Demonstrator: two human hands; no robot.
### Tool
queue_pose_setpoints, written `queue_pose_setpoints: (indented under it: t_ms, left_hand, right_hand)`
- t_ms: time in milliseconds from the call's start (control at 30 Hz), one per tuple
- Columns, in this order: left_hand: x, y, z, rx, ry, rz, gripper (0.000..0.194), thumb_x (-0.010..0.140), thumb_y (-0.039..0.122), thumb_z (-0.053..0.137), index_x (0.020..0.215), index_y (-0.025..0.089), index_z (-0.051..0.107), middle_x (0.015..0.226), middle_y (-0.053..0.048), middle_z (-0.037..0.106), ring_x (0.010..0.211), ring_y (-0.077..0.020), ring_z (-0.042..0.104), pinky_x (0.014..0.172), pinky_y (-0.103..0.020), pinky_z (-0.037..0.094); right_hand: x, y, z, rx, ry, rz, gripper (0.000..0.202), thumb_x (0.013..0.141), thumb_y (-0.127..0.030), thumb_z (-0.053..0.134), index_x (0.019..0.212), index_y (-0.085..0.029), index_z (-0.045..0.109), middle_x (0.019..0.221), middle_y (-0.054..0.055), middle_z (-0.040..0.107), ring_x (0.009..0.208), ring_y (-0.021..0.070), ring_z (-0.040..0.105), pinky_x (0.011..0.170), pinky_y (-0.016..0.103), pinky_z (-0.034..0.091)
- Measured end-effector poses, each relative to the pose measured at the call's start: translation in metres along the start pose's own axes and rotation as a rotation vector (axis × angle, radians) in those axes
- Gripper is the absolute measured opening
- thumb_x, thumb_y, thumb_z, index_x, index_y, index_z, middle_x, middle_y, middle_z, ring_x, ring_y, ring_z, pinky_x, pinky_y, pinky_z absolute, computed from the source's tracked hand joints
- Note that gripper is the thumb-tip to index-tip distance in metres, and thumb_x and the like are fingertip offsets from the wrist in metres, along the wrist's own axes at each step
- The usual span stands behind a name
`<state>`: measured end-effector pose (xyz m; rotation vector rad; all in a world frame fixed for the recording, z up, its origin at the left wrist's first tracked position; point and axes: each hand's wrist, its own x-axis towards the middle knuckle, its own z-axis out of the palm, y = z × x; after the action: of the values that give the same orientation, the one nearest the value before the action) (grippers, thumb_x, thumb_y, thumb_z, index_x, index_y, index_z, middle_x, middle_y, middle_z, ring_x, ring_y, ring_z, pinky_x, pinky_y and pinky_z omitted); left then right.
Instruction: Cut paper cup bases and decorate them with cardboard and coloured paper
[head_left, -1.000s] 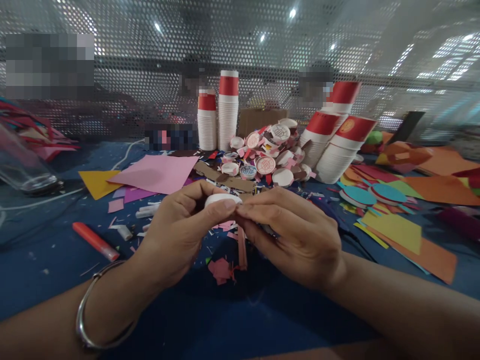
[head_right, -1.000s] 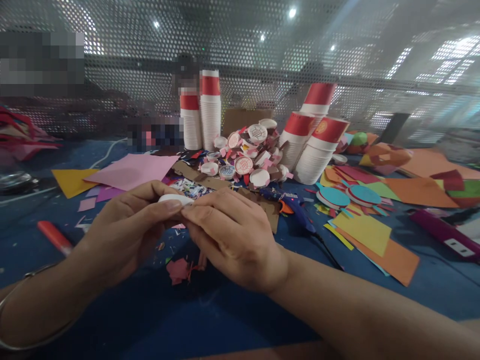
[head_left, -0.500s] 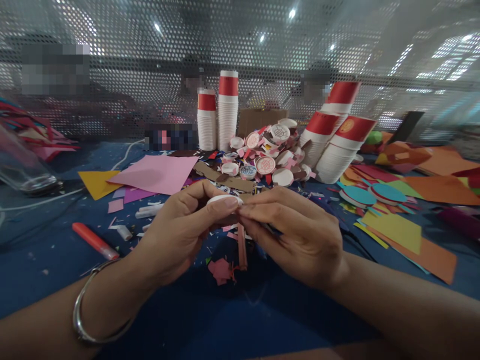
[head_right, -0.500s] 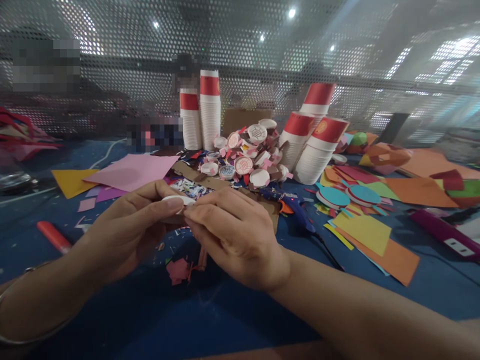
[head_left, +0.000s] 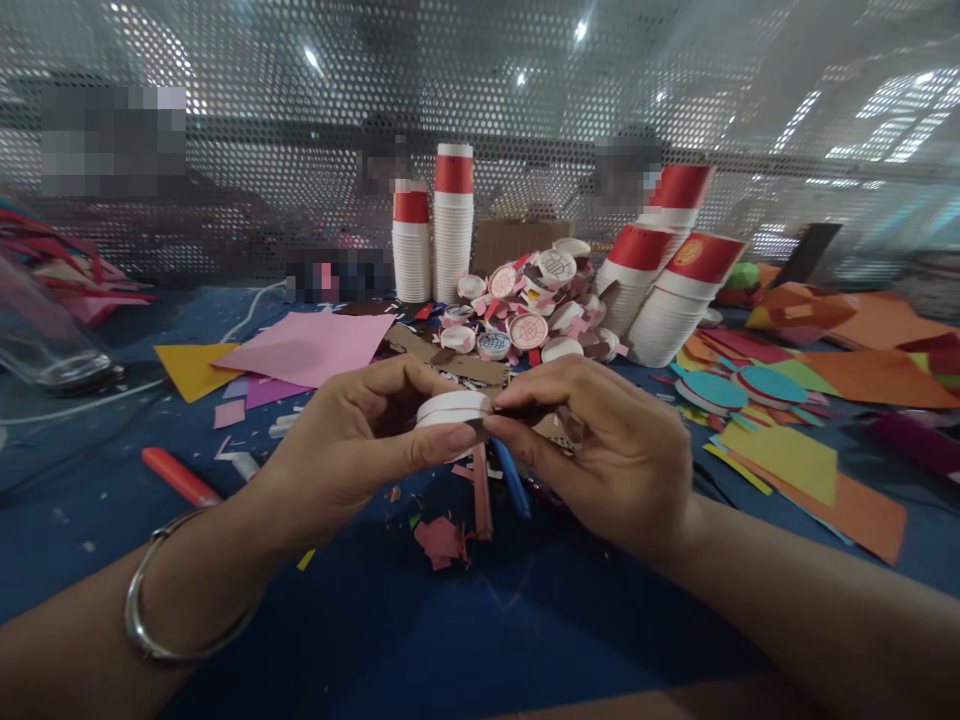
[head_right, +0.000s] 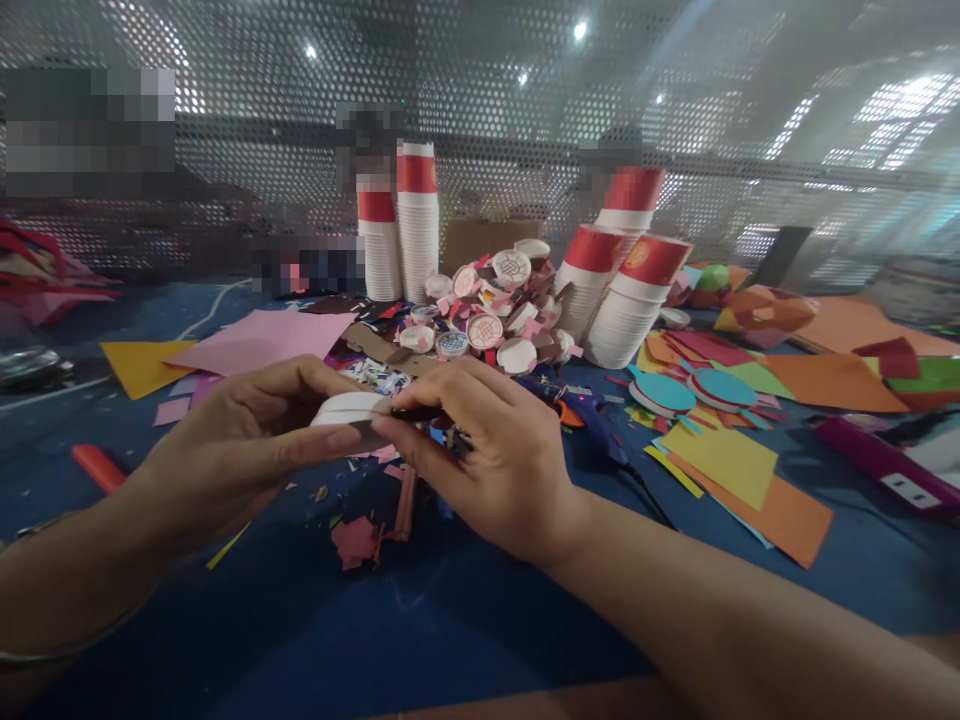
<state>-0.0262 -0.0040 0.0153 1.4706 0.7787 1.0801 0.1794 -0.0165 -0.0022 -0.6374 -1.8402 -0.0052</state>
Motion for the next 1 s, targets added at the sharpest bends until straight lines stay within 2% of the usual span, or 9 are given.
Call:
queue_pose_setpoints:
  t_ms: [167,367,433,567,700,1000]
  left_hand:
    - [-0.0005,0.0001,-0.0038,-0.002,-0.028,-0.037,0.016,0.075,0.025,0.089,0.088,0.022,0.080,0.085,-0.003,0.076,0.077,-0.0153,0.070,0.068,-0.021,0.055]
    - [-0.0005,0.0067,-0.0021,0.083,-0.041,0.046,0.027,0.072,0.021,0.090,0.098,0.023,0.084,0.090,-0.006,0.078,0.080,-0.0169,0.070,0.070,-0.020,0.056]
    - [-0.0002,0.0066,-0.0009,0.154,-0.017,0.074,0.026,0.074,0.024,0.089,0.099,0.022,0.084,0.090,-0.007,0.078,0.081,-0.0183,0.070,0.070,-0.021,0.056]
    - [-0.0003,0.0041,-0.0017,0.382,-0.011,0.130,0.019,0.080,0.031,0.084,0.096,0.021,0.083,0.085,-0.005,0.077,0.076,-0.0168,0.067,0.066,-0.021,0.053]
    - [-0.0018,0.0045,-0.0033,0.560,-0.061,0.130,0.019,0.082,0.032,0.081,0.097,0.021,0.081,0.078,0.000,0.072,0.069,-0.0126,0.061,0.060,-0.020,0.048]
    - [-0.0009,0.0061,-0.0073,0.220,-0.135,-0.058,0.018,0.079,0.029,0.085,0.095,0.021,0.080,0.086,0.000,0.074,0.080,-0.0133,0.068,0.073,-0.021,0.055]
  right_hand:
    - [0.0007,0.0034,-0.0004,0.078,-0.071,0.088,0.012,0.091,-0.018,0.075,0.102,-0.016,0.072,0.091,0.004,0.077,0.081,0.0139,0.072,0.075,0.025,0.059]
    - [0.0035,0.0076,-0.0039,0.062,-0.058,0.072,0.013,0.093,-0.017,0.072,0.106,-0.013,0.072,0.094,0.005,0.075,0.079,0.0124,0.070,0.071,0.024,0.058]
    - [0.0047,0.0076,-0.0055,0.017,-0.041,0.027,0.014,0.092,-0.013,0.072,0.106,-0.011,0.072,0.096,0.008,0.076,0.083,0.0146,0.070,0.076,0.027,0.057]
    - [0.0060,0.0080,-0.0060,-0.101,-0.058,-0.175,0.016,0.090,-0.008,0.071,0.106,-0.008,0.074,0.101,0.014,0.077,0.094,0.0215,0.069,0.087,0.039,0.054]
    - [0.0042,0.0099,-0.0032,-0.083,-0.163,-0.243,0.021,0.092,-0.004,0.065,0.111,-0.007,0.075,0.101,0.016,0.075,0.093,0.0219,0.068,0.083,0.038,0.055]
    - [0.0046,0.0085,-0.0027,0.044,-0.148,-0.143,0.022,0.092,-0.001,0.061,0.110,-0.007,0.073,0.102,0.016,0.071,0.096,0.0191,0.067,0.085,0.033,0.057]
